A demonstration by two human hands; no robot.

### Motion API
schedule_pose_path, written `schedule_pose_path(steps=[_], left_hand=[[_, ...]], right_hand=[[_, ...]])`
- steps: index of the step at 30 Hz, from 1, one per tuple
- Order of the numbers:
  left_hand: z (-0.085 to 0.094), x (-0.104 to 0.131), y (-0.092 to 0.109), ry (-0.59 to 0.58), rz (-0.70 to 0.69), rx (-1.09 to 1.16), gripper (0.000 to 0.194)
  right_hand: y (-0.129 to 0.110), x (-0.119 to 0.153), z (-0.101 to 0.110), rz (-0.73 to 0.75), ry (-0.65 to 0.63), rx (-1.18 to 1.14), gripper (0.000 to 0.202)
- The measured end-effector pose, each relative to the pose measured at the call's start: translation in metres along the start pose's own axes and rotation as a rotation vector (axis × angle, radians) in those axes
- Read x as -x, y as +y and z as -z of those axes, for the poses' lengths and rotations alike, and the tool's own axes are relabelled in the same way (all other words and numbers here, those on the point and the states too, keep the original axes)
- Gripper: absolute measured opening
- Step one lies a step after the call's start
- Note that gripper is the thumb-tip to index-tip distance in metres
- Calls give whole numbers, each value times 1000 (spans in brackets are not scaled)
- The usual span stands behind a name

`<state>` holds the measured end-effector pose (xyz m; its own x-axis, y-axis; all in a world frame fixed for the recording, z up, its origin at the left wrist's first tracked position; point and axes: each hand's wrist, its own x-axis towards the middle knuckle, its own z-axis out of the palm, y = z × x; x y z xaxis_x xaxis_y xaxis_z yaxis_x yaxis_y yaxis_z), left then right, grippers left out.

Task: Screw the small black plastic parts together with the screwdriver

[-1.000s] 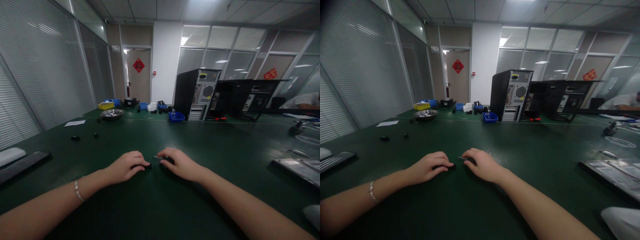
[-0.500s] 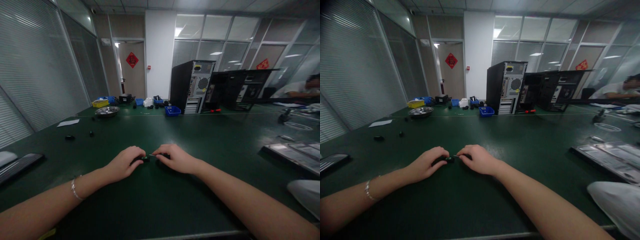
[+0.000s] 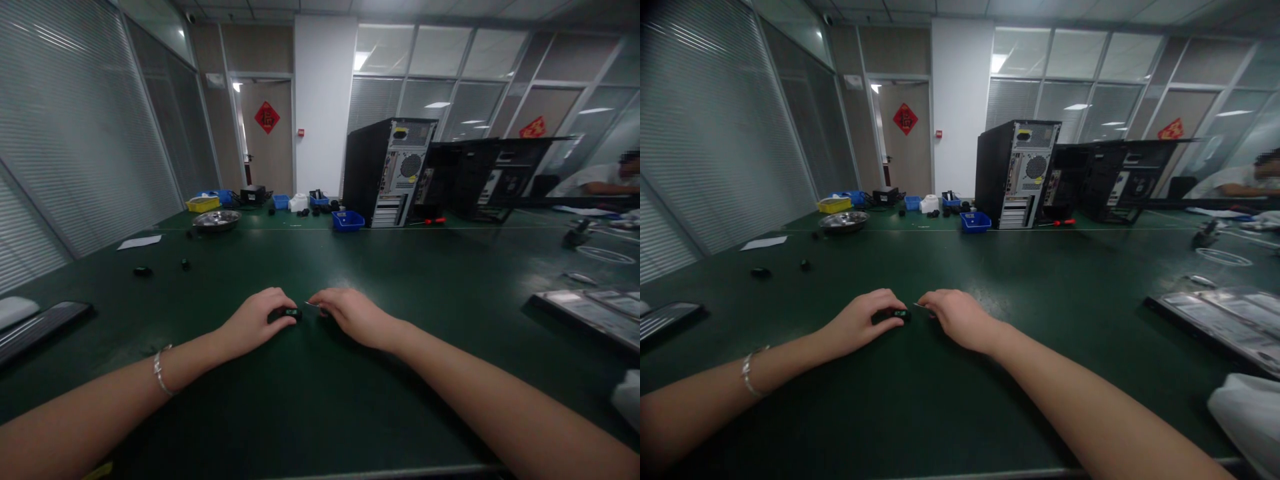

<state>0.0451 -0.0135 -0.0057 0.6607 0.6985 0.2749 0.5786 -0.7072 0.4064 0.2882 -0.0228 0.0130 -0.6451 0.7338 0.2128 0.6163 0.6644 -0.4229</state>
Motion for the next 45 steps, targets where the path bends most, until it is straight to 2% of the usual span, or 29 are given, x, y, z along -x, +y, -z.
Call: schedule_pose_path(steps=[6, 34, 45], left_hand=[[3, 1, 0, 20, 27, 72, 20], [0, 4, 3, 7, 0, 55, 17], [1, 5, 1, 53, -14, 111, 17]], right_hand=[[-3, 2, -1, 79, 9, 53, 28], [-6, 0, -9, 130, 65, 157, 26], [-7, 1, -11, 134, 89, 59, 26]])
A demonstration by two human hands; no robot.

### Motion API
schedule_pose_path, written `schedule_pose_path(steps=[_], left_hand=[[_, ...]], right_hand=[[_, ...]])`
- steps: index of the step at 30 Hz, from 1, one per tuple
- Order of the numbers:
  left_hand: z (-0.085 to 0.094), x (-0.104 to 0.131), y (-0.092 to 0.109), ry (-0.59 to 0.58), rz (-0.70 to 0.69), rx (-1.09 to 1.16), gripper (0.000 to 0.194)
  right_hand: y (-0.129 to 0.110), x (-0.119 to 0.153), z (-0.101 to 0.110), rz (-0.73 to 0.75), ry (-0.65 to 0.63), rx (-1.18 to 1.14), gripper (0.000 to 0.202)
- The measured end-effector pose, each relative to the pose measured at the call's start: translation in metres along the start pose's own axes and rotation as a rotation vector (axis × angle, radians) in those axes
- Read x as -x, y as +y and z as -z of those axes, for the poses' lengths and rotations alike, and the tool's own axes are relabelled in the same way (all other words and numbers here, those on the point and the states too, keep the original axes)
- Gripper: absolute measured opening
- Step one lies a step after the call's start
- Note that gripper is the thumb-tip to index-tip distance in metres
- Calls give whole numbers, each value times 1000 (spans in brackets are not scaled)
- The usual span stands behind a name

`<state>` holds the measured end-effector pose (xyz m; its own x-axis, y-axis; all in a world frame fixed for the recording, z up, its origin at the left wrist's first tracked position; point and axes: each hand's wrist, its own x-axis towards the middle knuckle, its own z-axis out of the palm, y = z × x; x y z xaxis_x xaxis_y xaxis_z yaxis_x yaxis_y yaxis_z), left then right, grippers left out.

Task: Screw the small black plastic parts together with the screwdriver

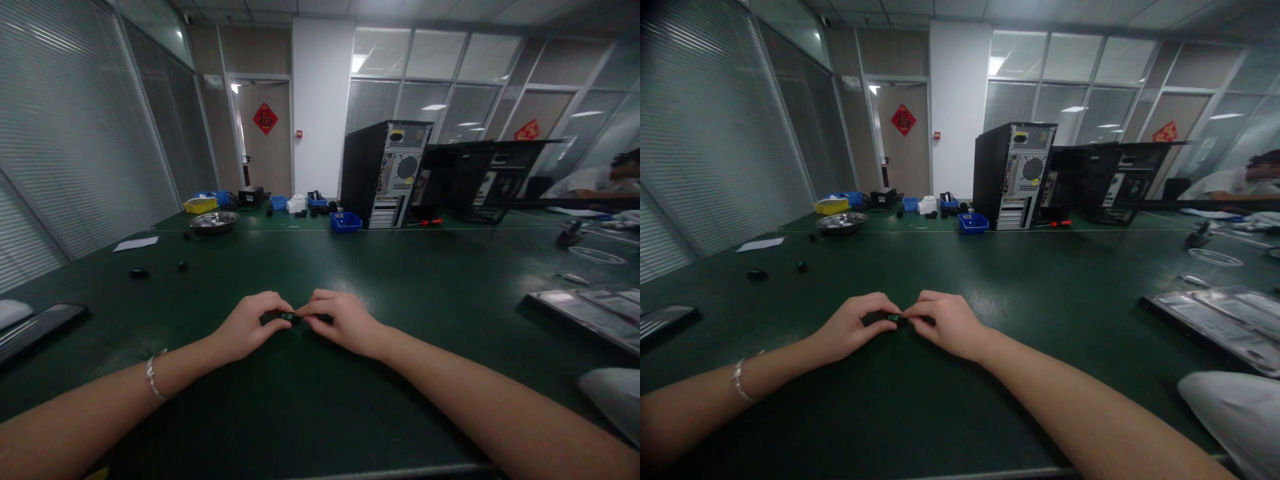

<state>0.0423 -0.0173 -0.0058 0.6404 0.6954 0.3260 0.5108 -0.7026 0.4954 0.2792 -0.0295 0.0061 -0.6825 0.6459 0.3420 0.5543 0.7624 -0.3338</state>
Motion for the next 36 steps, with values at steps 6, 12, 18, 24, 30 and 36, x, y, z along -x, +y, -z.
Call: schedule_pose_path(steps=[6, 12, 18, 24, 30, 36], left_hand=[[0, 0, -2, 15, 24, 75, 16], [2, -1, 1, 11, 74, 120, 17], [6, -3, 6, 1, 110, 150, 21], [6, -4, 9, -4, 157, 105, 24], [-1, -1, 4, -29, 139, -23, 34], [6, 3, -1, 0, 120, -53, 29]], right_hand=[[0, 0, -3, -16, 37, -53, 26], [1, -1, -5, -37, 74, -151, 26], [3, -3, -6, -55, 98, -252, 25], [5, -5, -6, -108, 82, -206, 25], [10, -4, -3, -151, 50, -115, 25], [7, -3, 6, -206, -15, -104, 24]])
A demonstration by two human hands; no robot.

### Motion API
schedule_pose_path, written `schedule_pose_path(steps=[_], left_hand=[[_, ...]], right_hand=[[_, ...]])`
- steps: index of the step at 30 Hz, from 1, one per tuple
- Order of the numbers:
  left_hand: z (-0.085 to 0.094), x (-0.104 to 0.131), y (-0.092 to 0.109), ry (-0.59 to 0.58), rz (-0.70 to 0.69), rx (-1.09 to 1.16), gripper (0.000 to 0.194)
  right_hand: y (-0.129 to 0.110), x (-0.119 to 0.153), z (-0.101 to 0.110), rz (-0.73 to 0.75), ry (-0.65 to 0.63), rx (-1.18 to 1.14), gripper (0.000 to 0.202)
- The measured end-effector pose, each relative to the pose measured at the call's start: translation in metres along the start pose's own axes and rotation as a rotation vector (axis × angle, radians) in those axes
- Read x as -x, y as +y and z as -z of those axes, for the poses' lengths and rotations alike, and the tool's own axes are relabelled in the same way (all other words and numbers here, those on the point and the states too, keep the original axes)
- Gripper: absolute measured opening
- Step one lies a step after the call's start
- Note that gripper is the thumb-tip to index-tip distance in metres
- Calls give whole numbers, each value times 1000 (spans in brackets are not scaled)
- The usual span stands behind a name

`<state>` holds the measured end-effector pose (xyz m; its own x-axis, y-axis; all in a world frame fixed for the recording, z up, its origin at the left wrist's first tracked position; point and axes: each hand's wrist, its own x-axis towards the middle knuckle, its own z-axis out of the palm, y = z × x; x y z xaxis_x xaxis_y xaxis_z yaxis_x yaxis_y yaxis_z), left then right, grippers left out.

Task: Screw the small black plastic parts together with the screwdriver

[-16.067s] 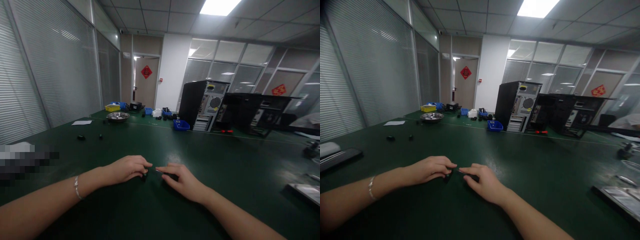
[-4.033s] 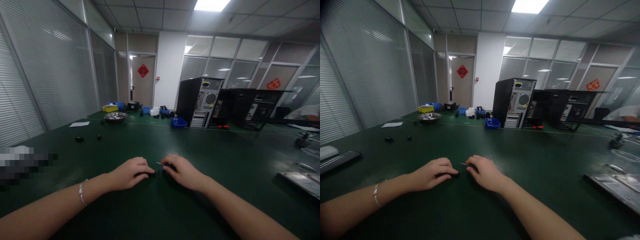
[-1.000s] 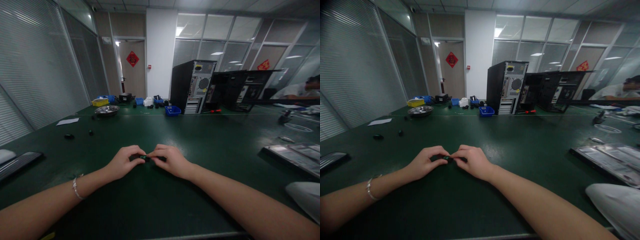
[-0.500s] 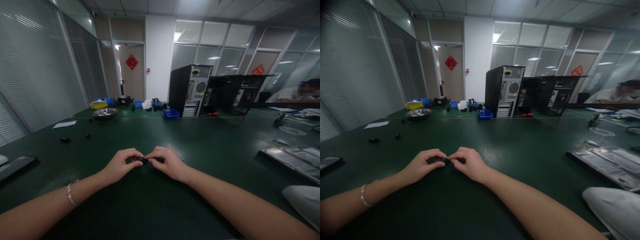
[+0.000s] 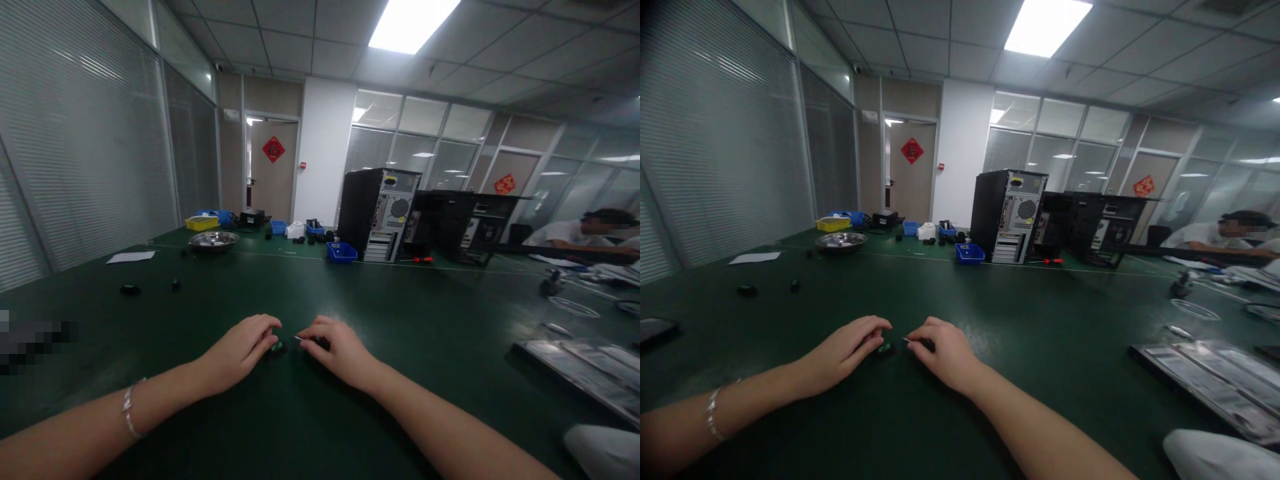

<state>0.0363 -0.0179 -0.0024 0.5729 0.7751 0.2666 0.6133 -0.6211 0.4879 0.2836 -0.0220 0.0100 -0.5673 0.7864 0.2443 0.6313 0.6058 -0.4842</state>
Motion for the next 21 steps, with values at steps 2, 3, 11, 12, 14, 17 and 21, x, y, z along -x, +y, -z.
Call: schedule_pose_path(steps=[2, 3, 11, 12, 14, 17, 21], left_hand=[[4, 2, -3, -28, -76, 13, 29], [6, 2, -4, -60, -120, 20, 32], [8, 3, -13, -216, -295, -7, 48], [9, 3, -12, -205, -287, -19, 44], [11, 2, -9, -176, -262, -47, 37], [13, 2, -6, -153, -211, -72, 31], [12, 2, -4, -150, -136, -16, 27]], right_hand=[[-2, 1, 4, -24, -17, -22, 25], [-3, 2, 5, -35, -20, -37, 25], [2, 2, 4, -90, -3, -89, 35], [2, 2, 5, -87, -23, -83, 34], [1, 3, 6, -67, -62, -58, 29], [0, 5, 8, -35, -85, -18, 21], [-1, 5, 8, 1, -65, -23, 19]])
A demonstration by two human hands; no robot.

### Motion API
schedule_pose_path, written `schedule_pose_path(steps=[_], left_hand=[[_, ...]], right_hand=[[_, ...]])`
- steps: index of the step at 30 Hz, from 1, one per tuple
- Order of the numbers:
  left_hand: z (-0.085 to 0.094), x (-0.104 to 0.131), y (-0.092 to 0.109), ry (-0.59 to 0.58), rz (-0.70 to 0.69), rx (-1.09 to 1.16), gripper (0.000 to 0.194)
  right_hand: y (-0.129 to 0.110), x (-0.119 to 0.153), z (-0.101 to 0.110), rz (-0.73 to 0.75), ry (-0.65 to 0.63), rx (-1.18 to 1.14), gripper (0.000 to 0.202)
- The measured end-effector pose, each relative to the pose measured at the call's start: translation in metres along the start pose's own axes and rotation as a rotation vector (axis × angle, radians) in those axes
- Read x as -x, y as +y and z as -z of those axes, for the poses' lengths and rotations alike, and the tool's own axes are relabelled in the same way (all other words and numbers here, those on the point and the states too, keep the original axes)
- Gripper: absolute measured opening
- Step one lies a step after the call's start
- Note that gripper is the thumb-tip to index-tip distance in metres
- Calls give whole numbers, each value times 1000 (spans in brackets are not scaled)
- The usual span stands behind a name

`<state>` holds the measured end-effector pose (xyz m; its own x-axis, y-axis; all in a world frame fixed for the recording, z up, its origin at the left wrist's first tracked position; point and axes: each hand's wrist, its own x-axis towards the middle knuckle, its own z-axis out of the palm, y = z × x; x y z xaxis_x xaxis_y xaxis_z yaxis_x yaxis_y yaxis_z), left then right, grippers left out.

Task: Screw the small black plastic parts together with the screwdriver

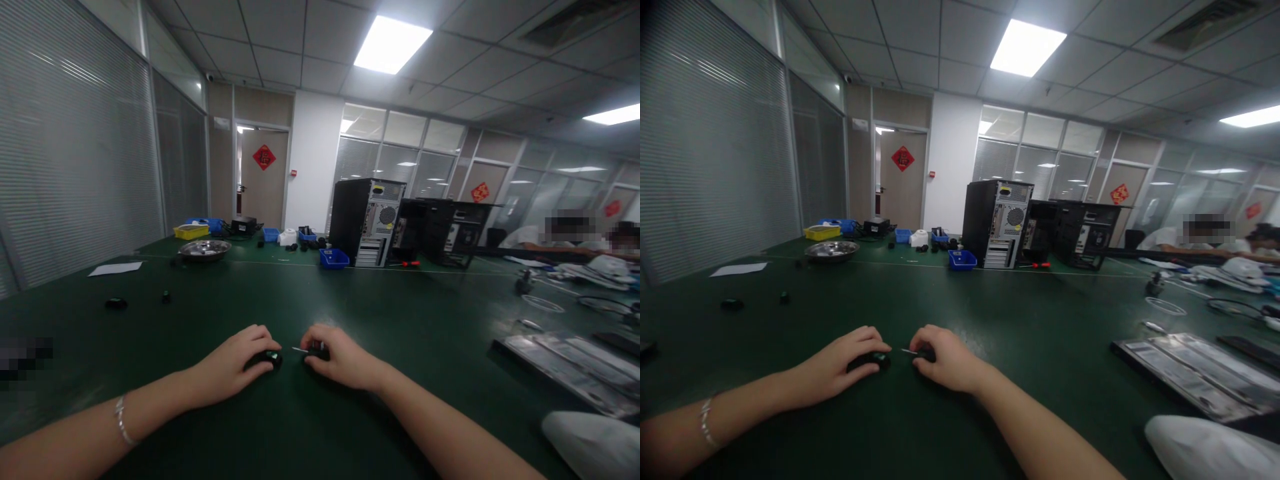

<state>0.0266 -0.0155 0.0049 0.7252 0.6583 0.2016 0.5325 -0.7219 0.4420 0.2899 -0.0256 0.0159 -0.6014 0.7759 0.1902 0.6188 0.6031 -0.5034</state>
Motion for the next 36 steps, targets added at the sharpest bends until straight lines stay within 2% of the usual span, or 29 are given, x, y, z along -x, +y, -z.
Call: schedule_pose_path(steps=[6, 11, 22, 27, 36], left_hand=[[-7, -6, -2, 49, 18, 45, 18], [-7, -6, 1, 62, 59, 48, 16], [-10, -5, 7, 104, 37, -20, 15], [-11, -5, 6, 128, 31, 27, 15], [-13, -8, -6, 141, 76, 153, 16]], right_hand=[[-7, -2, -5, 72, 6, -17, 18], [-11, -2, -8, 60, 4, 2, 15], [-17, -3, -11, 62, 31, 53, 10], [-17, -4, -15, 60, 68, 77, 11], [-14, -8, -22, 125, 55, -40, 31]])
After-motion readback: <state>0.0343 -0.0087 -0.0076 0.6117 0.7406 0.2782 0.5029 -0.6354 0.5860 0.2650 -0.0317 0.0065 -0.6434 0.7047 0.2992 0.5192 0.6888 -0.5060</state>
